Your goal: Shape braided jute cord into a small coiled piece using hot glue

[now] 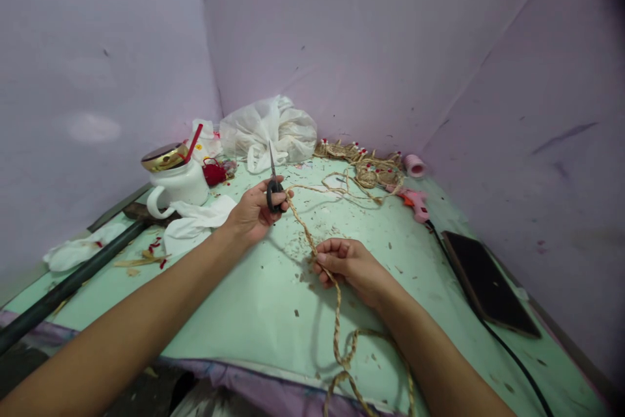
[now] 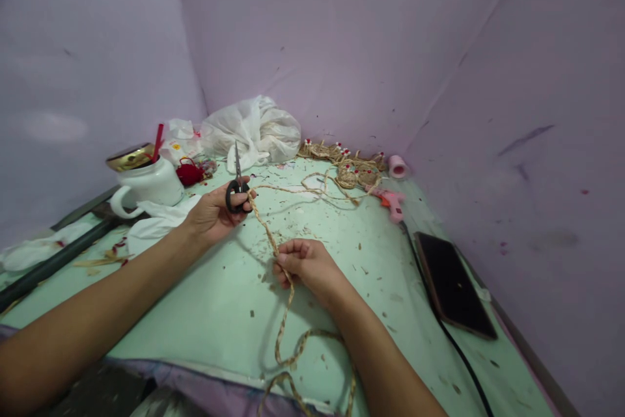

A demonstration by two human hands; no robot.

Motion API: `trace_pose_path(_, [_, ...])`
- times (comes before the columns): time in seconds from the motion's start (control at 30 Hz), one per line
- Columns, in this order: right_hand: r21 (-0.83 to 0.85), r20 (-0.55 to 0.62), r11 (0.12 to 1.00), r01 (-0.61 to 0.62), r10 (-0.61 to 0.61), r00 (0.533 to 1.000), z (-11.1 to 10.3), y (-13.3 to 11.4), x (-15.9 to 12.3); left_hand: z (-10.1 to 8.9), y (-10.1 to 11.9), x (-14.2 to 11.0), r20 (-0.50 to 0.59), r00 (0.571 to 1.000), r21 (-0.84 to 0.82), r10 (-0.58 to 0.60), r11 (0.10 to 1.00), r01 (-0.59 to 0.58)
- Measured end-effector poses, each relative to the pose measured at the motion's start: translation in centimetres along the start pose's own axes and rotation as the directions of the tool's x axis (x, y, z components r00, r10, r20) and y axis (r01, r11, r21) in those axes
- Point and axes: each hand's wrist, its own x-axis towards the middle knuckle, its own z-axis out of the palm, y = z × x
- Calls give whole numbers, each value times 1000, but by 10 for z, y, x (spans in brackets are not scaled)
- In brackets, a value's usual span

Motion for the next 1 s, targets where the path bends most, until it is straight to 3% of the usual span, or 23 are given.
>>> trace_pose_path(0.07, [-1, 19, 1000, -6, 6, 1000, -1, 1, 0, -2, -1, 1, 5, 1000, 34, 31, 999, -31])
trace_pose_path(0.2, [10, 60, 1000, -14, 13, 998, -2, 1, 0, -5, -4, 5, -74, 983, 197, 169, 969, -152])
trace_pose_path(0.3, [42, 115, 999, -18, 13, 993, -3, 1, 0, -5, -7, 5, -131, 967, 265, 220, 947, -179])
trace_pose_path(0.57, [86, 280, 996, -29, 4, 960, -5, 0, -2, 2, -8, 3, -184, 952, 313, 244, 933, -178])
trace_pose_path(1.0, [104, 360, 994, -37, -3, 933, -7, 1, -3, 0, -10, 5, -233, 938, 324, 257, 930, -174])
